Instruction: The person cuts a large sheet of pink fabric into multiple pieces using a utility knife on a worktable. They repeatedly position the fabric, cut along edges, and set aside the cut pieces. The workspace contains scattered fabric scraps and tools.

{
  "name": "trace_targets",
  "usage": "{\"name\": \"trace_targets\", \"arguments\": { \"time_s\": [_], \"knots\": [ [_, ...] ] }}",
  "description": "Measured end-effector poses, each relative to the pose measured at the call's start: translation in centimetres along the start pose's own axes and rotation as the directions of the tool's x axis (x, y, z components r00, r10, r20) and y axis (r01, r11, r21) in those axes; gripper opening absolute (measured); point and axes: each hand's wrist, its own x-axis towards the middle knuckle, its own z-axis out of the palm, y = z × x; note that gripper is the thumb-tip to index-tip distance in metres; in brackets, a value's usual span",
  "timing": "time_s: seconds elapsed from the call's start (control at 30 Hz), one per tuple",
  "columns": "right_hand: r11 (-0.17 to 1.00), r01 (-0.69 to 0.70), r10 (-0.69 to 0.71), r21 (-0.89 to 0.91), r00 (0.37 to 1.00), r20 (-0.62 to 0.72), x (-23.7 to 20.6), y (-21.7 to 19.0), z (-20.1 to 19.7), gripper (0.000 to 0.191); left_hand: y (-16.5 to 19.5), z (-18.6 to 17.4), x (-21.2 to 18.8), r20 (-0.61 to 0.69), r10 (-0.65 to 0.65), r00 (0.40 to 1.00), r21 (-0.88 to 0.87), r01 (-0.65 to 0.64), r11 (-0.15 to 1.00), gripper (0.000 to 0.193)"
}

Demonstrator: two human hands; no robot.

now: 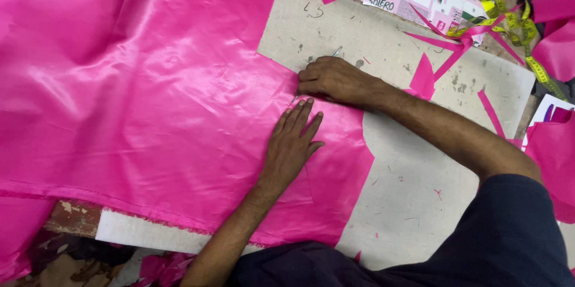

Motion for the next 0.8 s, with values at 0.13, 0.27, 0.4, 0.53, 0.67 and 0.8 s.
{"name": "trace_targets", "arguments": {
  "time_s": [0.13, 0.27, 0.4, 0.53, 0.67, 0.8],
  "knots": [
    [0.989, 0.045, -0.044, -0.143, 0.999, 0.008, -0.3, 0.2, 0.9, 0.021, -0.4, 0.0, 0.0, -0.013, -0.015, 1.000, -0.025, 0.015, 1.000, 0.066],
    [0.979, 0.083, -0.087, -0.187, 0.996, -0.017, -1.2, 1.1, 2.2, 0.018, -0.5, 0.1, -0.1, -0.015, -0.032, 0.999, -0.025, 0.032, 0.999, 0.064],
    [0.968, 0.079, -0.101, -0.238, 0.992, -0.079, -2.4, 3.4, 1.8, 0.015, -0.5, -0.1, 0.0, -0.007, -0.032, 0.999, -0.026, 0.032, 0.999, 0.064],
    [0.861, -0.216, 0.176, -0.460, 0.976, -0.128, -5.7, 5.6, -2.4, 0.013, -0.3, -0.3, -0.2, -0.043, -0.001, 0.999, -0.011, 0.001, 1.000, 0.066],
    [0.705, -0.634, 0.525, -0.319, 0.768, -0.365, -9.4, -1.2, -3.2, 0.017, 0.1, -0.2, 0.1, -0.033, 0.002, 0.999, 0.009, -0.002, 1.000, 0.064],
    [0.647, -0.751, 0.723, 0.129, 0.551, -0.416, -11.9, -14.7, -0.7, 0.026, -0.8, -0.6, 1.9, 0.150, -0.003, 0.989, 0.069, -0.008, 0.998, 0.045]
  ]
}}
